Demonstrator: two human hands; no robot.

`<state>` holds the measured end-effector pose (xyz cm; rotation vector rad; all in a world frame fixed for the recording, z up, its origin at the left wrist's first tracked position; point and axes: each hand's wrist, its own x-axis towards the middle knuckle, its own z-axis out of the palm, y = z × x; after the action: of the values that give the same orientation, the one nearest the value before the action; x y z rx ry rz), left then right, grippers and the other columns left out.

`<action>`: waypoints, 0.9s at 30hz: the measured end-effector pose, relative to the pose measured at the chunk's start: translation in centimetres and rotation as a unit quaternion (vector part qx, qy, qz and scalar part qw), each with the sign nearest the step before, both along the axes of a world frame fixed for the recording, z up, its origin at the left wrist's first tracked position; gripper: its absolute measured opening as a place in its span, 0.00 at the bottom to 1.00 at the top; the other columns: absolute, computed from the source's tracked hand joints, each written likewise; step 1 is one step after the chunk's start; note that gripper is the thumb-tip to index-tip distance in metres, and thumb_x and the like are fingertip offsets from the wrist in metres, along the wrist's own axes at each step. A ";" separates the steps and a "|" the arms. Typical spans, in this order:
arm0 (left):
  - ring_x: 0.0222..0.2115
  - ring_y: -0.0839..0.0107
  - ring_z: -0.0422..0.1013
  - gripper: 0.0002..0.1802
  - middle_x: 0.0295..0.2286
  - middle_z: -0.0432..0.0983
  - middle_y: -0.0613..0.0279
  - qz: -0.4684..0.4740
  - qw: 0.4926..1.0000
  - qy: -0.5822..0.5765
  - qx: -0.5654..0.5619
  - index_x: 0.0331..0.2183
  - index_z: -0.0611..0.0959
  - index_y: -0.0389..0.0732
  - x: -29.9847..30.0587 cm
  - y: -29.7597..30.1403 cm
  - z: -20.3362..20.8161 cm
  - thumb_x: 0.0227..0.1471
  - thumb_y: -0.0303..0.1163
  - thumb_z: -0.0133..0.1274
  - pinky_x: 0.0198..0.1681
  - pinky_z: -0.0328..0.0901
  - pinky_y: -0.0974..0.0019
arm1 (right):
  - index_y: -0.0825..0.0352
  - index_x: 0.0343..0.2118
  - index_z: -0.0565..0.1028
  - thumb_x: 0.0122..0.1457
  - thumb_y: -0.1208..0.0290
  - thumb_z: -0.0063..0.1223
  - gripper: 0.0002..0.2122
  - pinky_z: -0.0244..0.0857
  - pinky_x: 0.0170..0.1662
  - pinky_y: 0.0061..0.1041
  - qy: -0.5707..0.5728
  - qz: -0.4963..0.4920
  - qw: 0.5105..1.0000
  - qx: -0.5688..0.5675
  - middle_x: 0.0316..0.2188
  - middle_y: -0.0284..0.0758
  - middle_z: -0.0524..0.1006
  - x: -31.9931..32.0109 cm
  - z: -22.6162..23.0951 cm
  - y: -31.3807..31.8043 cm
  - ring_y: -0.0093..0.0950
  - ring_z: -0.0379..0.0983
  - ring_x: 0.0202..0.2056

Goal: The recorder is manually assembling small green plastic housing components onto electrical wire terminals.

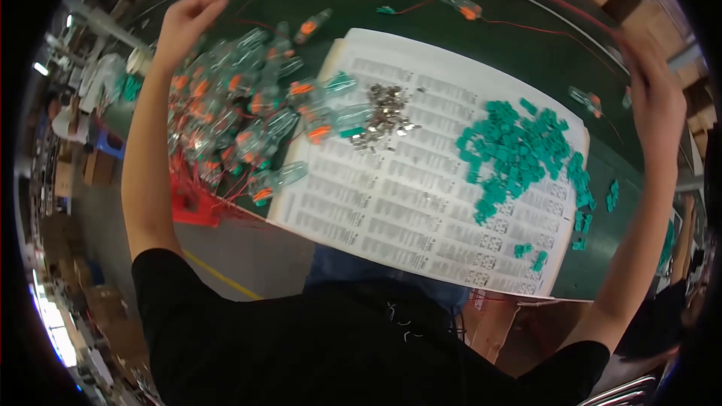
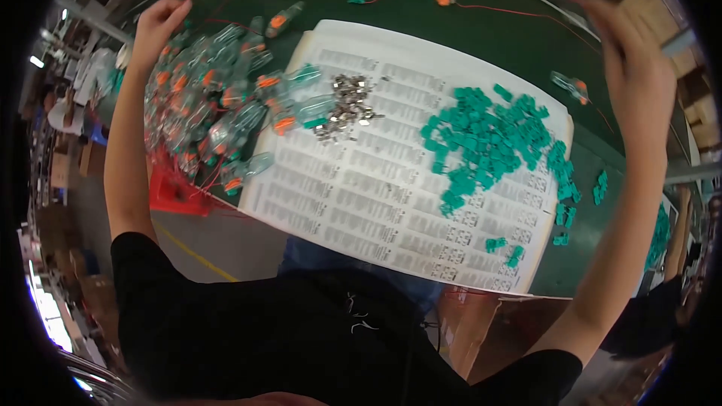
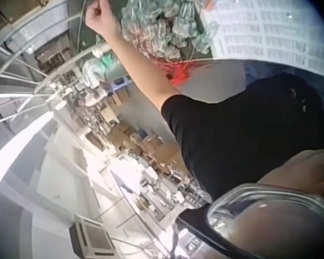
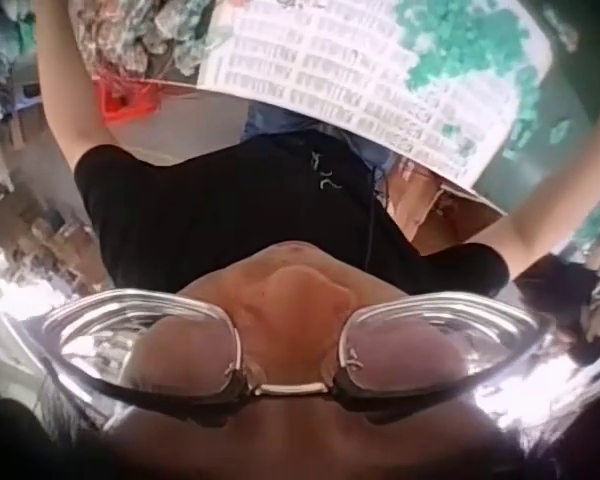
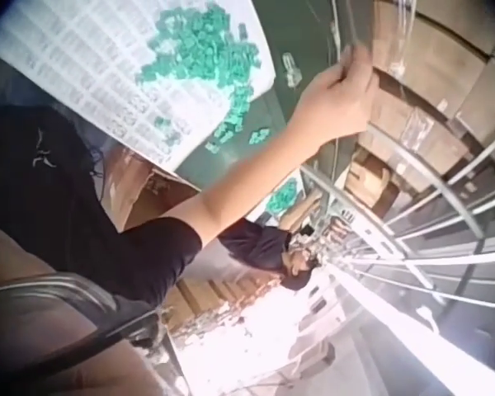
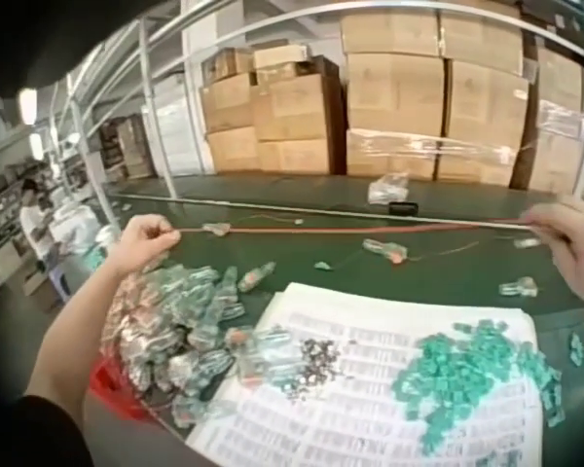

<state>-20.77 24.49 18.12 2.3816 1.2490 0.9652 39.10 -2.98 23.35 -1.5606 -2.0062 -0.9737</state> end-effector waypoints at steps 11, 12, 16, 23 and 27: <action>0.40 0.70 0.72 0.25 0.35 0.79 0.63 0.029 0.946 0.089 -0.312 0.45 0.83 0.37 -9.1 -27.6 -6.3 0.40 0.26 0.66 0.46 0.67 0.63 | 0.60 0.35 0.85 0.43 0.76 0.67 0.13 0.57 0.21 0.25 0.167 0.207 0.954 -0.140 0.24 0.31 0.72 -14.5 -9.9 -12.1 0.27 0.68 0.21; 0.43 0.66 0.72 0.33 0.39 0.79 0.60 0.023 0.961 0.118 -0.250 0.51 0.81 0.40 -8.6 -28.6 -5.2 0.38 0.25 0.65 0.49 0.66 0.60 | 0.58 0.34 0.85 0.42 0.74 0.68 0.12 0.57 0.21 0.24 0.187 0.240 0.937 -0.169 0.23 0.29 0.72 -16.7 -9.8 -11.6 0.26 0.67 0.20; 0.48 0.51 0.72 0.46 0.48 0.78 0.53 0.021 0.935 0.309 -0.171 0.60 0.77 0.44 -3.6 -28.7 0.0 0.33 0.20 0.62 0.56 0.64 0.54 | 0.60 0.33 0.83 0.47 0.69 0.61 0.09 0.61 0.27 0.23 0.147 0.371 0.887 -0.231 0.26 0.28 0.69 -22.4 -14.3 -9.7 0.25 0.68 0.26; 0.49 0.47 0.72 0.37 0.46 0.78 0.48 -0.040 0.857 0.442 -0.260 0.59 0.78 0.44 -4.4 -23.0 0.6 0.44 0.15 0.55 0.55 0.65 0.56 | 0.65 0.29 0.80 0.48 0.70 0.56 0.07 0.64 0.31 0.23 0.114 0.382 0.852 -0.340 0.26 0.30 0.70 -25.9 -20.4 -8.5 0.26 0.70 0.29; 0.47 0.62 0.75 0.22 0.46 0.79 0.53 0.265 0.752 0.604 0.001 0.59 0.75 0.38 -7.8 -20.8 6.1 0.63 0.23 0.50 0.50 0.69 0.63 | 0.65 0.27 0.79 0.48 0.70 0.56 0.06 0.65 0.32 0.24 0.086 0.368 0.844 -0.381 0.26 0.31 0.71 -26.9 -21.7 -8.1 0.27 0.70 0.29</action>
<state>-28.59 3.69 24.23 2.6517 2.3588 -0.7846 12.20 -11.09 1.68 -0.9105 -2.6679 0.2982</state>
